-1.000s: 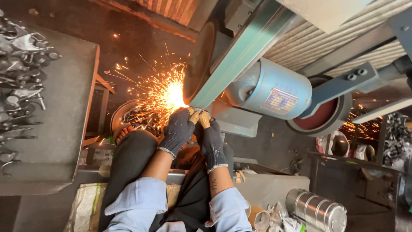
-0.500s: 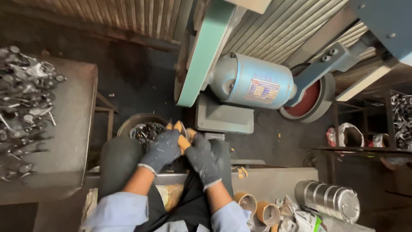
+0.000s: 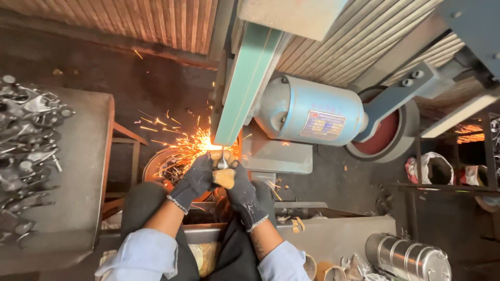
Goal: The person repeatedly picks up small metal parts from a pile and grinds them against a belt grinder, creating sparks. They hold each part with gloved hands, rotate it to grind different edges, and place the finished pieces back onto the pile.
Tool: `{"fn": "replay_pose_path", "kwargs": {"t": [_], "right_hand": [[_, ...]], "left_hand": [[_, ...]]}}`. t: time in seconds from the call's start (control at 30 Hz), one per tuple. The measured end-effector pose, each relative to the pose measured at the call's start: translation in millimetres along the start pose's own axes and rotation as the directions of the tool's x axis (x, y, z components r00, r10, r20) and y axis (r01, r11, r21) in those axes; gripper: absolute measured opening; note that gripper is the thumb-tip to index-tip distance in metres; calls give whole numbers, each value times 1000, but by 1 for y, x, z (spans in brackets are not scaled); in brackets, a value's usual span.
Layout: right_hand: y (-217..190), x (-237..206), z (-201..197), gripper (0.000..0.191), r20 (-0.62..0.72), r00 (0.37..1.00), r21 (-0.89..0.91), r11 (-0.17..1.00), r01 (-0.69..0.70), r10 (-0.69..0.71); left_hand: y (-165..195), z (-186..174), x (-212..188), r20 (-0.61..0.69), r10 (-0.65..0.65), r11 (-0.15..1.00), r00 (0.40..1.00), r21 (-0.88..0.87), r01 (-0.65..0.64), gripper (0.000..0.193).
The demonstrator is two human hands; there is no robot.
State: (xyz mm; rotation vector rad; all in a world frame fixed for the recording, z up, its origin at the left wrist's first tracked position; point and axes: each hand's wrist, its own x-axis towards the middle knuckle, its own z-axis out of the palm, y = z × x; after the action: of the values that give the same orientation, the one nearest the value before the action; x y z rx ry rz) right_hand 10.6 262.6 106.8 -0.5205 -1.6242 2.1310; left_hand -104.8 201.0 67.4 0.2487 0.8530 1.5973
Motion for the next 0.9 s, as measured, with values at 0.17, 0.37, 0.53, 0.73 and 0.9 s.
{"fn": "replay_pose_path", "kwargs": {"t": [0.17, 0.37, 0.53, 0.73, 0.9], "right_hand": [[11, -5, -17, 26, -117, 968, -12, 975, -223, 220], [17, -16, -23, 35, -15, 994, -516, 853, 85, -108], [-34, -31, -12, 78, 25, 998, -446, 895, -34, 50], [-86, -60, 36, 55, -215, 928, -127, 933, -335, 304], [-92, -87, 37, 44, 41, 977, -159, 967, -201, 210]], "left_hand": [[-4, -25, 2, 294, 368, 434, 882, 785, -443, 34], [27, 13, -14, 78, 256, 929, 964, 255, -267, 26], [74, 42, -54, 173, 109, 428, 979, 881, -203, 41], [52, 68, -109, 180, 489, -75, 853, 983, -165, 71], [38, 78, -128, 26, 490, 344, 871, 913, -221, 92]]}}
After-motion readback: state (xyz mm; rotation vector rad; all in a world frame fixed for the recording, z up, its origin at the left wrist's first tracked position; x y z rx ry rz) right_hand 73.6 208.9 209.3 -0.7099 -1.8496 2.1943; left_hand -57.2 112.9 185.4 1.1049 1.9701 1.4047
